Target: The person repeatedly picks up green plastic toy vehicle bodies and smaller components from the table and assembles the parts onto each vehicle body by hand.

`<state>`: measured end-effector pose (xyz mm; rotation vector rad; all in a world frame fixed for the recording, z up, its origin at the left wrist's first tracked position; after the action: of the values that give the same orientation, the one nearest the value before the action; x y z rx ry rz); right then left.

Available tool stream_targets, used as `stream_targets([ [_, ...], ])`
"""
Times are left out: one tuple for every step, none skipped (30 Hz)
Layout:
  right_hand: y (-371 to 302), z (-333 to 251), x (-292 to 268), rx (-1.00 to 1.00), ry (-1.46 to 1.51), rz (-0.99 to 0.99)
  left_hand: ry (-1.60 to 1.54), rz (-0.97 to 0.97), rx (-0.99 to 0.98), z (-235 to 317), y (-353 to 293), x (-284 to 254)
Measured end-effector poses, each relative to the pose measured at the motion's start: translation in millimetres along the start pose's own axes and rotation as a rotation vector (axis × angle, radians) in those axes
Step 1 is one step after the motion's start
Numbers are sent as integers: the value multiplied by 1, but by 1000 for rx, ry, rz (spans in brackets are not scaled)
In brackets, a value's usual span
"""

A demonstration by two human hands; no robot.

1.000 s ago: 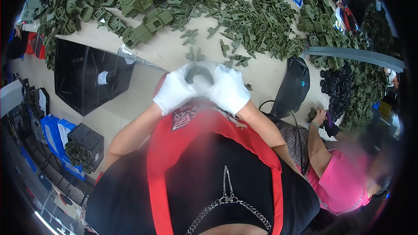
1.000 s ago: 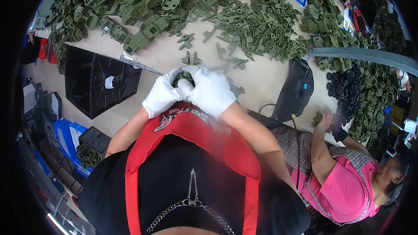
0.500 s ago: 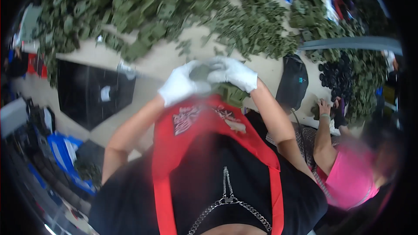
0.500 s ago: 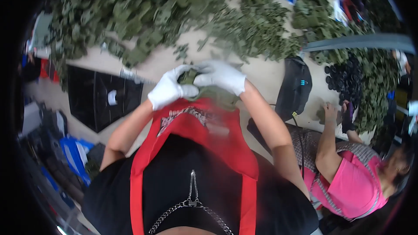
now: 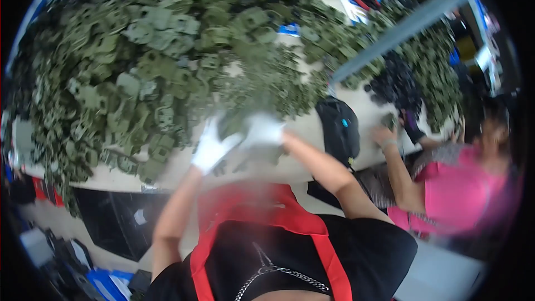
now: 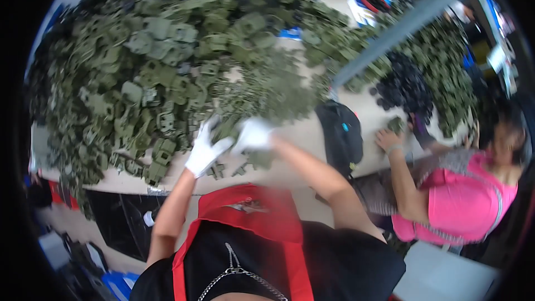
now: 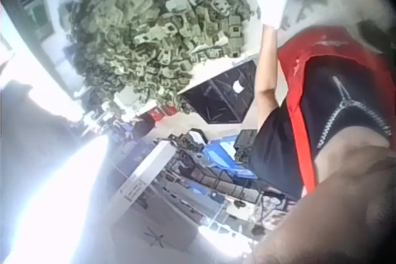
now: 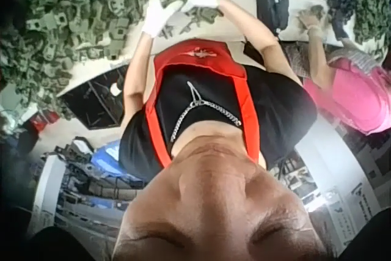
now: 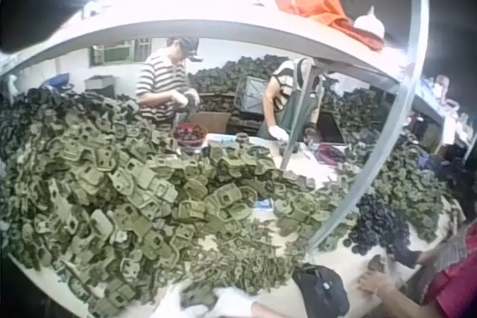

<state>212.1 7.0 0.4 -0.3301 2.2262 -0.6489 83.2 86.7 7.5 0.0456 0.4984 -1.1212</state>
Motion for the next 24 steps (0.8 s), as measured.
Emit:
stream_targets([
  [-13,25,-50,107,-163,165,-51,132,23,34,6,-12],
  [-21,96,-92,-34,195,491,-21,243,77,59,7,-17],
  [-37,174,-138,35,529,643,-29,313,92,64,3,-7],
  [-70,114,-179,73,1204,649,-91,284,68,47,-1,3],
  [-79,162,-208,-157,1462,827,-56,226,46,46,-10,14],
  [-98,216,-248,-205,1493,992,-28,163,28,43,-16,21],
  [-101,267,-272,-302,1649,887,-36,178,20,37,-16,15],
  [-105,250,-269,-77,1820,1260,42,235,-35,26,-23,5],
  [-100,248,-271,-55,1780,1254,117,276,-74,18,-28,-1],
  [-89,237,-274,-41,1748,1239,112,293,-89,7,-30,-5],
  [-66,223,-264,-36,1635,1193,82,373,-127,-6,-34,-13],
  [-33,188,-242,-38,1524,1151,57,450,-159,-15,-35,-20],
  [-4,152,-236,-50,851,1125,49,435,-220,-18,-32,-22],
  [36,97,-211,-59,193,1030,59,440,-222,-14,-32,-23],
  [51,-1,-183,-183,682,946,60,416,-194,-13,-32,-20],
  [70,-43,-182,-275,461,1050,66,384,-157,-8,-34,-16],
  [70,-96,-194,-261,128,1049,82,386,-161,-5,-38,-14],
  [86,-121,-200,-334,20,1063,52,377,-144,0,-39,-10],
  [111,-137,-202,-198,-15,876,25,373,-127,2,-41,-8],
  [140,-142,-200,-217,-60,698,0,367,-106,5,-42,-8],
  [147,-146,-199,-183,-150,746,-15,369,-106,1,-45,-7],
  [151,-149,-199,-145,-244,791,2,371,-92,-4,-48,-9],
  [152,-144,-203,-145,-242,814,-75,413,-109,-13,-52,-13],
  [149,-134,-205,-167,-168,846,-164,460,-134,-20,-58,-16],
])
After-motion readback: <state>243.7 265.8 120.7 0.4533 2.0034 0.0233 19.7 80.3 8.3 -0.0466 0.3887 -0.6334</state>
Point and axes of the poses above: each hand's wrist, its own y-axis towards the middle knuckle, its own x-axis out of the palm, z = x × y, the point moved 7 cm from there along y, towards the middle knuckle, and after that the axes turned 10 degrees about -z, right-handed, at the moved point
